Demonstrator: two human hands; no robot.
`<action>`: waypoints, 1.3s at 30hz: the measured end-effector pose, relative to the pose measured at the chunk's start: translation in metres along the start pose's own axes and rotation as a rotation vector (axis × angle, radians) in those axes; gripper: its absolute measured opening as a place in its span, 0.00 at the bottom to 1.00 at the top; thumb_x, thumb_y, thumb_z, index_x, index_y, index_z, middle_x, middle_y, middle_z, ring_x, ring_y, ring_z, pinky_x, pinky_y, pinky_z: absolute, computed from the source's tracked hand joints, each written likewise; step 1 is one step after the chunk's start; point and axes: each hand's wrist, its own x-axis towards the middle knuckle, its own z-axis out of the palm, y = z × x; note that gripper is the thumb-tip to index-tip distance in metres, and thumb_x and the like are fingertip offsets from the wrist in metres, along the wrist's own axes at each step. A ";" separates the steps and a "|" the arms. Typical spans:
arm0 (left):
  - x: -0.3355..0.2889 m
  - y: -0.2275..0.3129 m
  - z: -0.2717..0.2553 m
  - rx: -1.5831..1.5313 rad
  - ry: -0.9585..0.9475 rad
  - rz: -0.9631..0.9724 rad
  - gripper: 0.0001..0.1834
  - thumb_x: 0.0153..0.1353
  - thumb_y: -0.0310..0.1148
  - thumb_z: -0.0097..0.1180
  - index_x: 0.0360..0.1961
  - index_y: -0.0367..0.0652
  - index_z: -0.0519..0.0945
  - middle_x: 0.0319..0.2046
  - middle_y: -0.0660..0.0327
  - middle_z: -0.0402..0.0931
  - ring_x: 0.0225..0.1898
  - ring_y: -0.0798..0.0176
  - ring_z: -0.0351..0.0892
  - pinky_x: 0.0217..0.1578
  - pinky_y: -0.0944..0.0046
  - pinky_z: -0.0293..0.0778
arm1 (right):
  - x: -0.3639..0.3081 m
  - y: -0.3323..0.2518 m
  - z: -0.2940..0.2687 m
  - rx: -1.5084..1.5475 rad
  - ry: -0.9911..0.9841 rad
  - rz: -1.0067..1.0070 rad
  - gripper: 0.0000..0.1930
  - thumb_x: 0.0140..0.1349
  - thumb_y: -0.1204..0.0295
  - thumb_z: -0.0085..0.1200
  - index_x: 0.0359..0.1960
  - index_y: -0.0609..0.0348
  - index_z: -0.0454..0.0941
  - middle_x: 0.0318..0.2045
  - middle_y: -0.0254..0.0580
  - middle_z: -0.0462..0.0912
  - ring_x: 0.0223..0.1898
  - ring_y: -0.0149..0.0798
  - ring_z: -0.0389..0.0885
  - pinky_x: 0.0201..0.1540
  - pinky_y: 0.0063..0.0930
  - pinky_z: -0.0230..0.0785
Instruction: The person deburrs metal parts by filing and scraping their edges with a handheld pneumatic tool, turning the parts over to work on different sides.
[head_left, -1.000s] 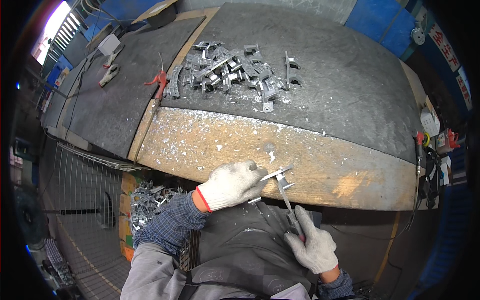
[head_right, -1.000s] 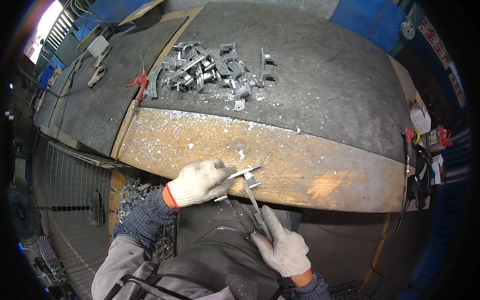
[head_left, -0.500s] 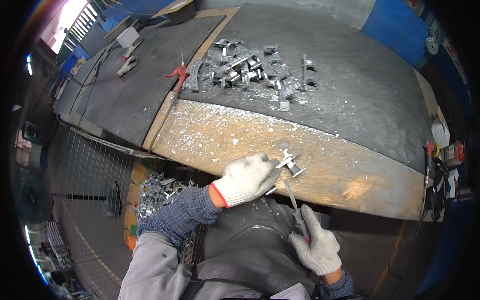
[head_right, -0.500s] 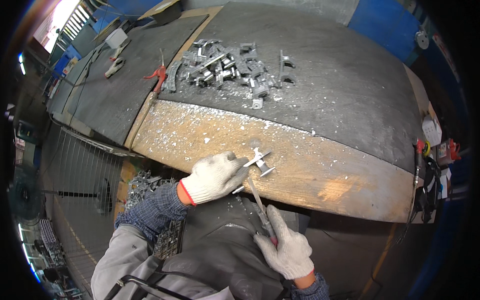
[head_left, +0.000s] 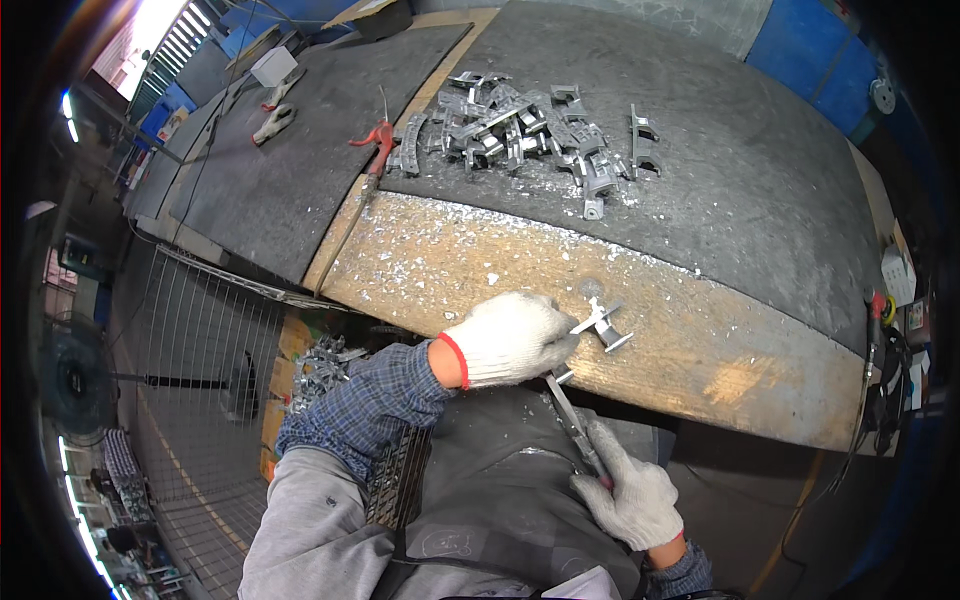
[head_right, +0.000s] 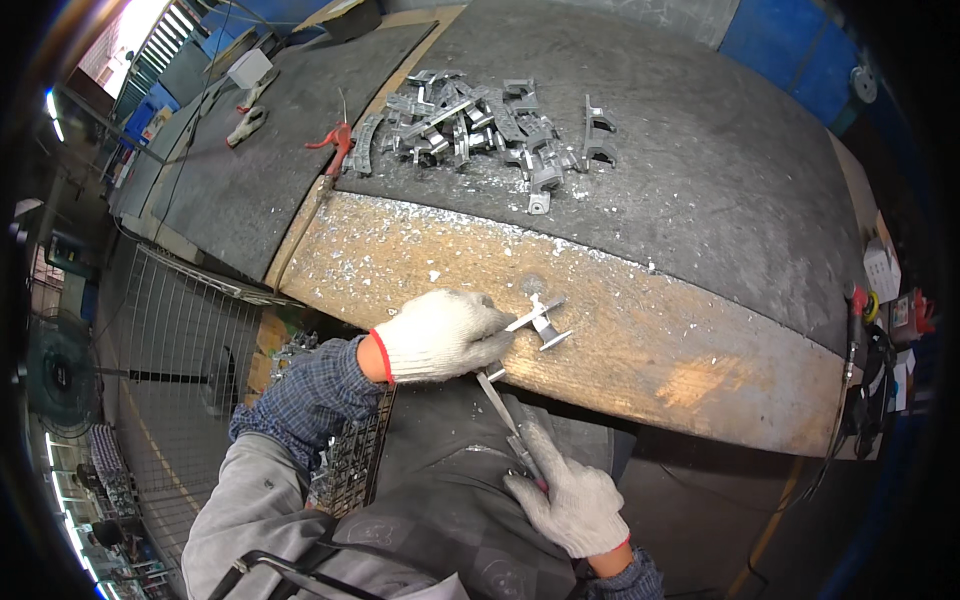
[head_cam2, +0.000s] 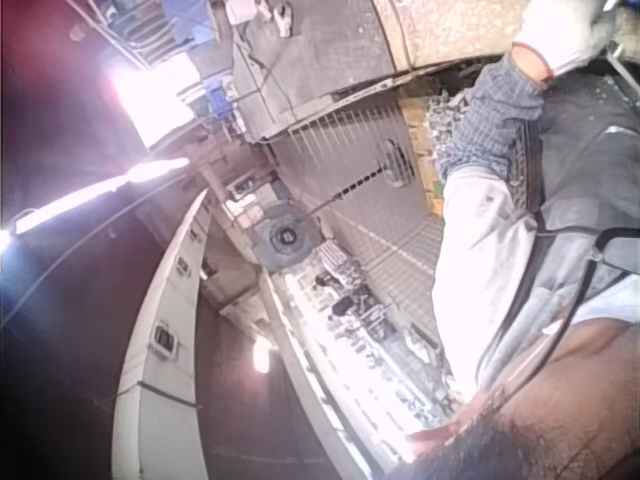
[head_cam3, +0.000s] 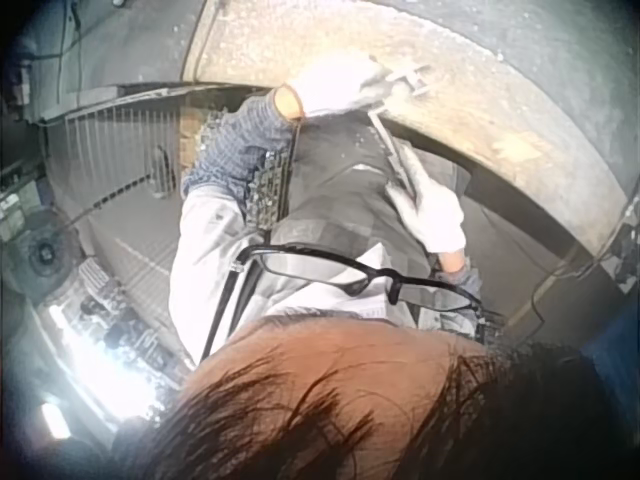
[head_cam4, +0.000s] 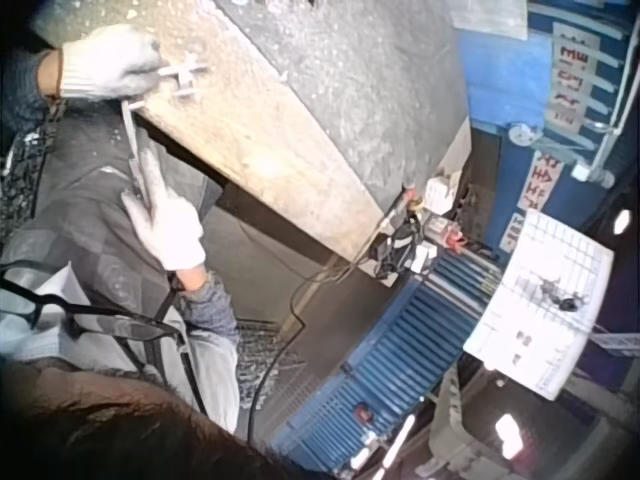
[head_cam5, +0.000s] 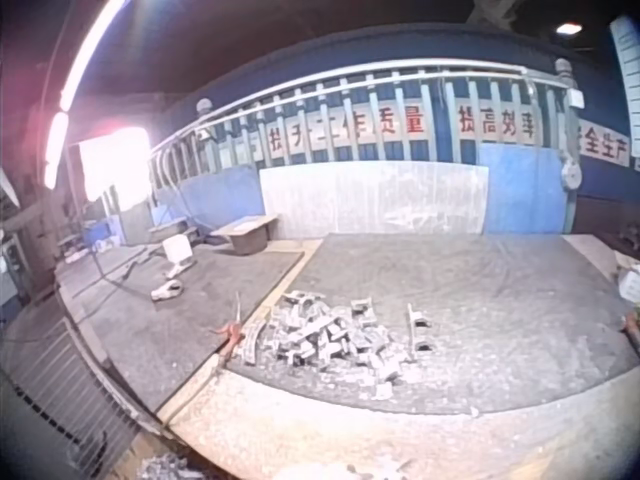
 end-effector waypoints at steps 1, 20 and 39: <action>0.001 0.001 0.000 0.000 0.001 0.000 0.18 0.75 0.46 0.57 0.47 0.42 0.89 0.38 0.43 0.86 0.40 0.35 0.88 0.43 0.40 0.83 | 0.004 0.000 0.002 -0.032 0.002 -0.022 0.39 0.69 0.52 0.69 0.78 0.52 0.72 0.32 0.55 0.90 0.31 0.59 0.92 0.34 0.48 0.84; -0.039 0.011 0.032 0.597 0.545 -0.212 0.23 0.56 0.28 0.64 0.56 0.42 0.82 0.44 0.55 0.80 0.51 0.47 0.81 0.60 0.42 0.74 | -0.015 0.022 0.005 0.009 0.199 -0.053 0.41 0.65 0.56 0.74 0.75 0.62 0.74 0.41 0.56 0.92 0.37 0.59 0.93 0.39 0.47 0.86; 0.051 -0.019 -0.038 0.012 -0.395 0.205 0.24 0.64 0.37 0.69 0.63 0.52 0.86 0.57 0.55 0.87 0.60 0.46 0.86 0.60 0.48 0.82 | 0.002 0.034 -0.057 -0.362 0.090 -0.093 0.32 0.72 0.50 0.67 0.75 0.43 0.77 0.30 0.47 0.85 0.25 0.50 0.87 0.30 0.46 0.80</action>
